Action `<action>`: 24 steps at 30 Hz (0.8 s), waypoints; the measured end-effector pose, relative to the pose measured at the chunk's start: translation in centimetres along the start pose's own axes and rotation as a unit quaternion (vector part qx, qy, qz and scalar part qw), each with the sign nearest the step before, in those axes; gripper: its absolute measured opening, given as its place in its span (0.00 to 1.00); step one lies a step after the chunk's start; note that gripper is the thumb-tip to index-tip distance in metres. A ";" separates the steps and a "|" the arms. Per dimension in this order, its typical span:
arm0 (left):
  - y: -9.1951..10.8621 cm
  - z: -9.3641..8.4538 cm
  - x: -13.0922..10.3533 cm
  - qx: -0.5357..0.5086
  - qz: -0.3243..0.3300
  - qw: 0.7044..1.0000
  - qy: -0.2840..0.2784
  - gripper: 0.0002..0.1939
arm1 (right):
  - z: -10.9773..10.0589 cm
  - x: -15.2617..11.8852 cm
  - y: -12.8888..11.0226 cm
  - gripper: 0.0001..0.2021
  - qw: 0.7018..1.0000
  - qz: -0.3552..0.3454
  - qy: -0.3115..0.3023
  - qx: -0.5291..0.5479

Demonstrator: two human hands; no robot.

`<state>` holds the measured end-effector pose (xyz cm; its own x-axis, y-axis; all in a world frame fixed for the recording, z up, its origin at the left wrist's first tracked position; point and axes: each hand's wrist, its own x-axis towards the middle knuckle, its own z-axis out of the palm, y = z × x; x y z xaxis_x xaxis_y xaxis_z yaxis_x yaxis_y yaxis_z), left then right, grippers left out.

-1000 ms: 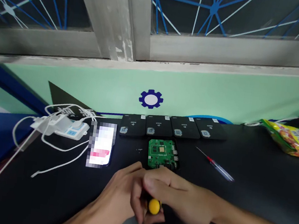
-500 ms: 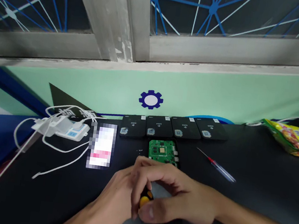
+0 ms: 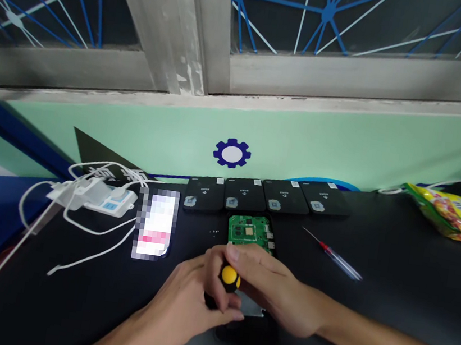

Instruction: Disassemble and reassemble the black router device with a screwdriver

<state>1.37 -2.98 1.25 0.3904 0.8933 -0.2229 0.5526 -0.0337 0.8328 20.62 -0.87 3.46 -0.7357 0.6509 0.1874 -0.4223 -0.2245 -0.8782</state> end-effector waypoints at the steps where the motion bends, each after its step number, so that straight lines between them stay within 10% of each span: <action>1: -0.1 0.0 -0.2 0.001 -0.005 1.000 -0.005 0.15 | 0.0 0.0 0.0 0.27 1.000 -0.001 0.003 -0.005; 10: -1.6 0.4 0.0 0.100 0.026 0.995 -0.010 0.12 | 0.2 -0.4 -1.0 0.08 0.995 0.074 0.027 0.064; 19: -0.6 0.5 -0.3 0.076 0.020 0.996 0.031 0.25 | 0.0 0.1 -1.6 0.13 0.999 0.001 -0.002 -0.048; 24: -1.1 0.5 -0.1 0.086 0.010 0.996 0.012 0.13 | -0.2 0.2 -0.8 0.14 1.000 0.012 0.002 0.029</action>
<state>1.09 -3.21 0.09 0.3853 0.9023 -0.1935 0.6636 -0.1251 0.7376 20.87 -0.39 4.10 -0.7437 0.6477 0.1656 -0.4349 -0.2806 -0.8556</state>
